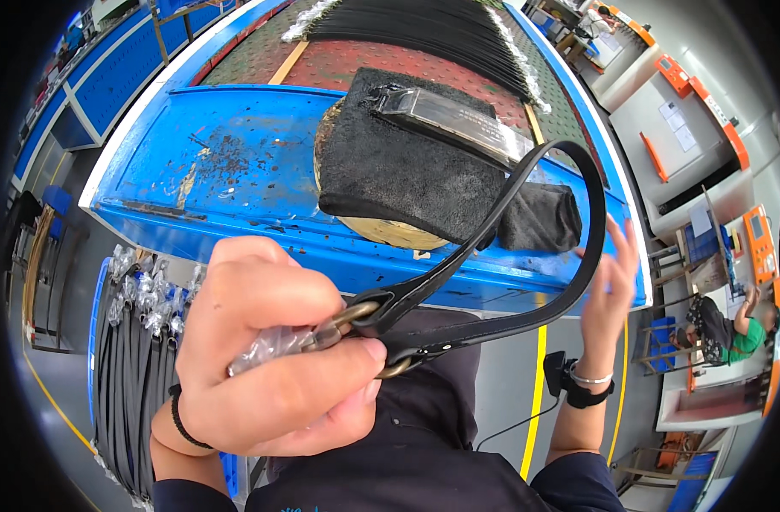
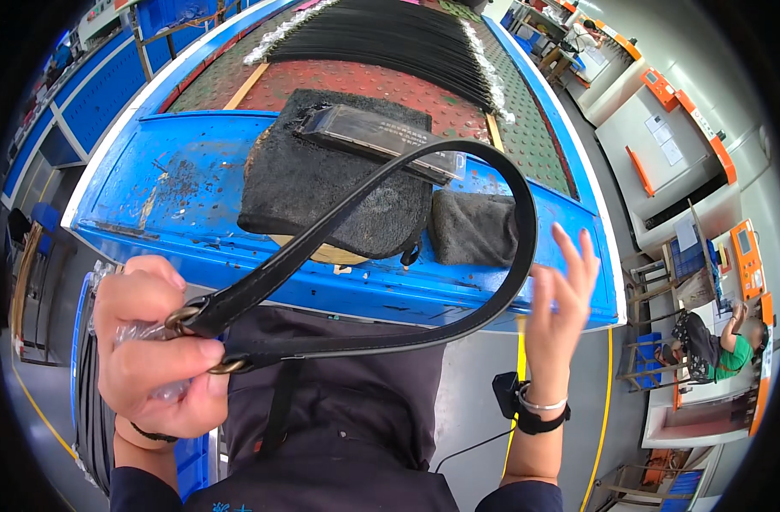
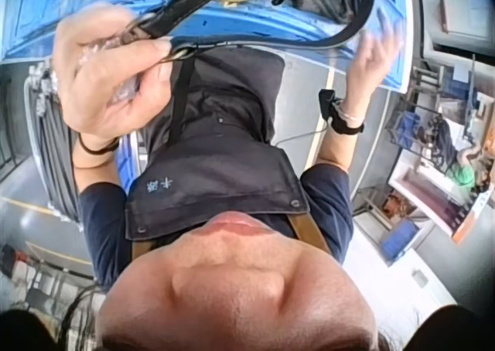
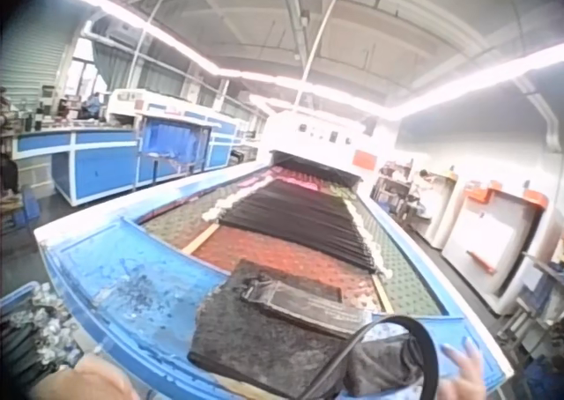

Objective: The person attaches a metal buckle to a black belt using a handheld tool. They repeatedly pick up belts from a blue bin, secure the buckle, and place the finished belts onto a conveyor belt. The process is repeated for multiple belts throughout the video.

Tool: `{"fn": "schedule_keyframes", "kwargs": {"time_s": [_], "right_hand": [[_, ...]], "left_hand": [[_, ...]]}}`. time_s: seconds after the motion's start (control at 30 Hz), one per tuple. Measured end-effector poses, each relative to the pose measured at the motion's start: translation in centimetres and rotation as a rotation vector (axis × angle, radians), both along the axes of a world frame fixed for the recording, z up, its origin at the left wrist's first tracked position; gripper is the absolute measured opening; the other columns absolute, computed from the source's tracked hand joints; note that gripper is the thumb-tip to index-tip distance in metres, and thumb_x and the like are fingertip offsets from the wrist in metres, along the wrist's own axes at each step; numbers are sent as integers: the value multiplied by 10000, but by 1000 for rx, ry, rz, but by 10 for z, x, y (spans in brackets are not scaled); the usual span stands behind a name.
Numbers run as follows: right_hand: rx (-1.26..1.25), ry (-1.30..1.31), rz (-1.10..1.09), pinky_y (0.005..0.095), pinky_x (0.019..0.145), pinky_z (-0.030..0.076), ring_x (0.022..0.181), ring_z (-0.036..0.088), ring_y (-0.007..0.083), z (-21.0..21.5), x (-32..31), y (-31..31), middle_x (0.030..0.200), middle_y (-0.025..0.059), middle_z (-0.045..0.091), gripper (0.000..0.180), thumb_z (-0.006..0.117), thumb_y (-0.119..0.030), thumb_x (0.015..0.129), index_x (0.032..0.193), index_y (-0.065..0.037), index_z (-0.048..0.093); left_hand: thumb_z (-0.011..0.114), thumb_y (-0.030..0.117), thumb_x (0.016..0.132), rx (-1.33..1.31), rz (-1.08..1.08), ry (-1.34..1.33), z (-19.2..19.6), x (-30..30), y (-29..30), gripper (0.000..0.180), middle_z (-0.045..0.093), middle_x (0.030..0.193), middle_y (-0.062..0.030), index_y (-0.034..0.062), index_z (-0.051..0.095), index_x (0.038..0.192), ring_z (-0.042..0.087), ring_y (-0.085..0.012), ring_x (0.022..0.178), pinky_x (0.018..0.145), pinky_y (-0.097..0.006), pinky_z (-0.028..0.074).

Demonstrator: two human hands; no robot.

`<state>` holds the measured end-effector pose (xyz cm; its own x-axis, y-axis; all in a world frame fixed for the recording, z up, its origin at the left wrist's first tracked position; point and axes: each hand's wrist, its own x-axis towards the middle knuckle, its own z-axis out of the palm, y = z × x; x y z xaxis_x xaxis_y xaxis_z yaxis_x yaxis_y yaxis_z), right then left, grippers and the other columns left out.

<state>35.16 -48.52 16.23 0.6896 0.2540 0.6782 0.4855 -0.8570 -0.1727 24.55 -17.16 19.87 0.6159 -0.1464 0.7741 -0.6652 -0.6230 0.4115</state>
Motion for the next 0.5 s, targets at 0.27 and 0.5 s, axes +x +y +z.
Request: {"fn": "schedule_keyframes", "kwargs": {"time_s": [0.27,0.5], "right_hand": [[217,175,599,476,996,231,942,538,256,45,-62,53,896,52,602,467,344,-475,883,905,-134,662],[59,242,673,524,985,256,895,541,248,47,-58,73,789,5,591,546,315,-614,803,882,-203,666]], "left_hand": [[629,79,555,28,-55,27,-2,10,-14,255,450,776,-64,146,548,787,425,-190,664,643,-346,395],[632,95,562,19,-74,33,0,9,-16,246,455,761,-52,153,552,787,426,-184,655,639,-344,394]]}}
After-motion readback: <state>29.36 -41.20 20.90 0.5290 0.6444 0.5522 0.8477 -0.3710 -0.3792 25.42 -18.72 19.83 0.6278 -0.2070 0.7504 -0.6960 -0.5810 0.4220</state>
